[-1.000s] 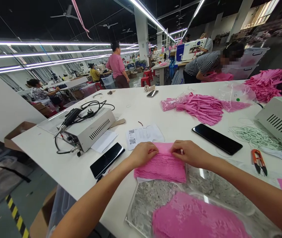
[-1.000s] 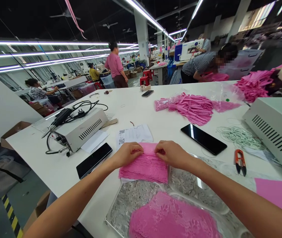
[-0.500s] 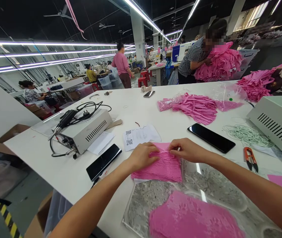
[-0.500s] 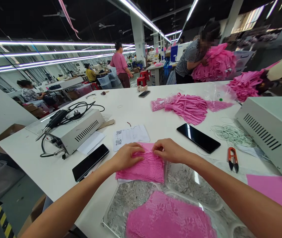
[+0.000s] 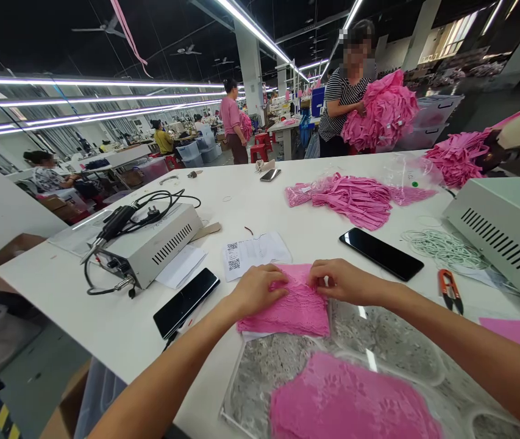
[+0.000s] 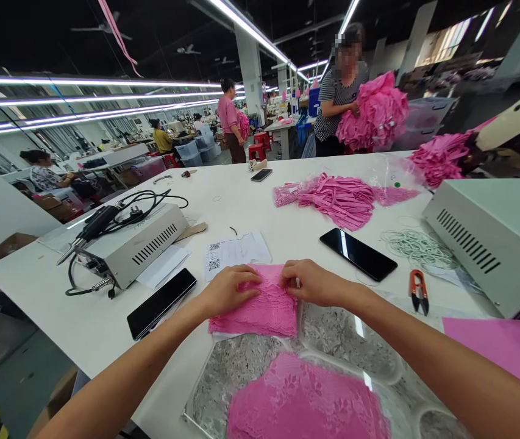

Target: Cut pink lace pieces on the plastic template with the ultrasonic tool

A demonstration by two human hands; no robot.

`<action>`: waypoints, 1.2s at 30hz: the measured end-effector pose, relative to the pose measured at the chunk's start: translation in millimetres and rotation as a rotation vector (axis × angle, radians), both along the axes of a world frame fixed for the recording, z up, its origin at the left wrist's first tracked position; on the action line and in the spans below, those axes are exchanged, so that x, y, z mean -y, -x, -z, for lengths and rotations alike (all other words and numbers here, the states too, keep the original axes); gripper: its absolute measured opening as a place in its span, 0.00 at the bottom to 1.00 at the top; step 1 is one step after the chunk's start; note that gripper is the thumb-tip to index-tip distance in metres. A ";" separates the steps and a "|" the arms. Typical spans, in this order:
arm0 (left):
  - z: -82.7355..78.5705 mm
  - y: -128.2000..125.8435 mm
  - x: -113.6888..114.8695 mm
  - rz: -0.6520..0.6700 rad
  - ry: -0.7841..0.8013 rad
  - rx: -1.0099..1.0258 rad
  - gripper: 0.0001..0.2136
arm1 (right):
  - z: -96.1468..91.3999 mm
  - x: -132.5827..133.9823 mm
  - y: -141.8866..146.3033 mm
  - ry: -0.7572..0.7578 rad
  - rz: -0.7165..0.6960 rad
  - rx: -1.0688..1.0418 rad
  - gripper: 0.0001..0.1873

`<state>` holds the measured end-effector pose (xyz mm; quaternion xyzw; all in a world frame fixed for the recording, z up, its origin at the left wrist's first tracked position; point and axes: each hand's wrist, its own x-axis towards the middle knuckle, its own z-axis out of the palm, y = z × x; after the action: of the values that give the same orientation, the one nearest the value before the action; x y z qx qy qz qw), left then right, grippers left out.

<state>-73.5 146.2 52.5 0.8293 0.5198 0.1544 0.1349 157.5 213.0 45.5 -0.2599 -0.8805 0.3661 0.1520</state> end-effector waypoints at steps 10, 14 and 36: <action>0.2 1.5 -0.1 -0.019 0.020 0.011 0.08 | 5.8 -1.5 -4.5 -0.032 0.092 -0.083 0.06; -0.6 0.8 -1.0 -0.025 0.031 0.027 0.09 | 7.0 2.5 -4.4 -0.030 0.169 -0.134 0.09; -5.7 8.9 -5.1 -0.003 0.108 0.138 0.06 | 24.0 10.1 -8.3 0.010 0.230 -0.219 0.09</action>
<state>-82.5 151.3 58.2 0.8075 0.5180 0.1831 0.2147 165.9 202.9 21.5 -0.3182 -0.8213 0.3768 0.2868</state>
